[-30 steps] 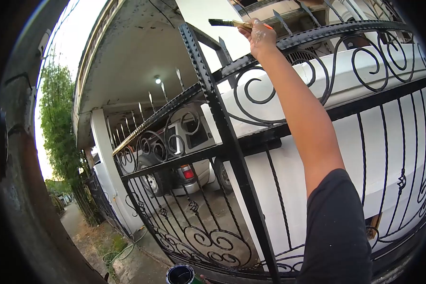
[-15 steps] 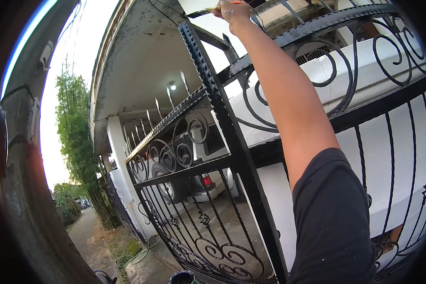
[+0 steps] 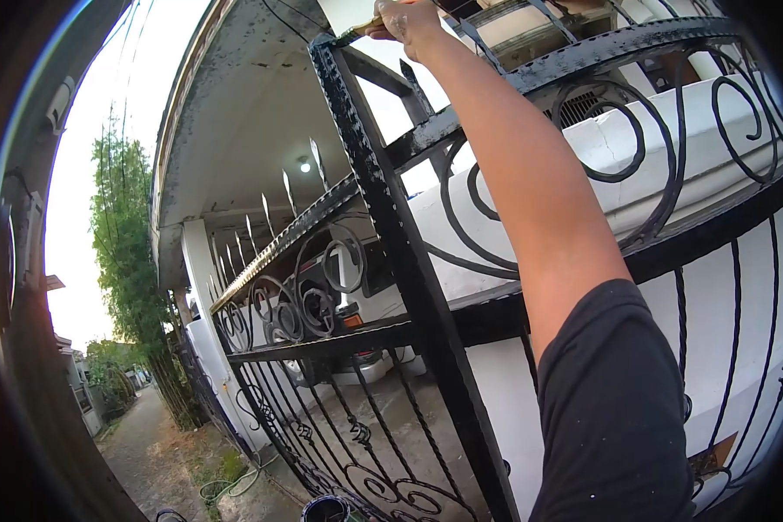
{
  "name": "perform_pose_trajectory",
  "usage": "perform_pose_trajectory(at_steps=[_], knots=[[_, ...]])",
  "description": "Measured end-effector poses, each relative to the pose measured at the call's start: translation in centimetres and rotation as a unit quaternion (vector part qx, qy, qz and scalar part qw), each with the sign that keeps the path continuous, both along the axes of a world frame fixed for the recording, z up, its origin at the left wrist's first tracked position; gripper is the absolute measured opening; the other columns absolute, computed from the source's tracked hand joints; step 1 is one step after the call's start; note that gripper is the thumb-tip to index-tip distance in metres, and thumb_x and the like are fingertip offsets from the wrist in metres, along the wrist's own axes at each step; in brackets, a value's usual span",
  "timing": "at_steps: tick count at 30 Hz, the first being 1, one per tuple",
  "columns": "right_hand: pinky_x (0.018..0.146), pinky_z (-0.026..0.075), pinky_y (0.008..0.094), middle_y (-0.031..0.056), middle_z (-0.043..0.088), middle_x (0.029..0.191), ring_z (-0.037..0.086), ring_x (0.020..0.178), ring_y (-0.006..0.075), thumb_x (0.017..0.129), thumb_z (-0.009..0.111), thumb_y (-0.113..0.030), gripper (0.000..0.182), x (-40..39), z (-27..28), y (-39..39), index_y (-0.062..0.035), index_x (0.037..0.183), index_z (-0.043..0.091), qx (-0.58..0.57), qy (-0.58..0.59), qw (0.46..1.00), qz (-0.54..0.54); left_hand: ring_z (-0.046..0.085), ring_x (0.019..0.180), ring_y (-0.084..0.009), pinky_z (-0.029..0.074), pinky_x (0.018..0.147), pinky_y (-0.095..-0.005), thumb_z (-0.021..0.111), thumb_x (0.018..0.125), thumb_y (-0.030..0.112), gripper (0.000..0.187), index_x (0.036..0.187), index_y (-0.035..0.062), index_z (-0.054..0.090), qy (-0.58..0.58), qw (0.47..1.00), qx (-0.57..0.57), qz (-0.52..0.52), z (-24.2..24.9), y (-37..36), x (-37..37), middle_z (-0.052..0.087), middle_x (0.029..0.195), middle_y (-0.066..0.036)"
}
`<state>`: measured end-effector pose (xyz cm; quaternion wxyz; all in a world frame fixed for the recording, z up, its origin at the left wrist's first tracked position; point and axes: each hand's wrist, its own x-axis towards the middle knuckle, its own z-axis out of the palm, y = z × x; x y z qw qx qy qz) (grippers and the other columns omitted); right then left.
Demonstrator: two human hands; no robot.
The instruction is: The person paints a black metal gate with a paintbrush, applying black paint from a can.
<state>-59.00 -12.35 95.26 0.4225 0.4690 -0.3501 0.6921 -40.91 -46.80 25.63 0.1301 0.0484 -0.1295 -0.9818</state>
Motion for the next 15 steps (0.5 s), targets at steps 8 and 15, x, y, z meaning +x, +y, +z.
perform_pose_trajectory(at_steps=[8, 15], knots=[[0.064, 0.062, 0.0348, 0.017, 0.069, 0.081, 0.07, 0.068, 0.0255, 0.095, 0.056, -0.009, 0.018, 0.9, -0.3, 3.9, 0.0074, 0.09, 0.063, -0.046, 0.013, 0.998, 0.042, 0.055, 0.115, -0.0365, 0.053, 0.087, -0.0504, 0.06, 0.08, 0.063, 0.079, 0.136, 0.0085, 0.053, 0.017, 1.0, 0.001, -0.018, 0.8, 0.4, -1.3, 0.058, 0.129, -0.018], [0.062, 0.054, 0.0354, 0.0145, 0.069, 0.069, 0.067, 0.06, 0.0212, 0.085, 0.07, -0.019, 0.024, -0.5, 1.6, -0.4, 0.0027, 0.076, 0.066, -0.09, -0.013, 0.994, -0.062, 0.055, 0.115, -0.0367, 0.053, 0.087, -0.05, 0.061, 0.078, 0.064, 0.081, 0.136, 0.0082, 0.052, 0.026, 1.0, -0.003, -0.005, 1.3, 2.1, -1.6, 0.057, 0.129, -0.018]])
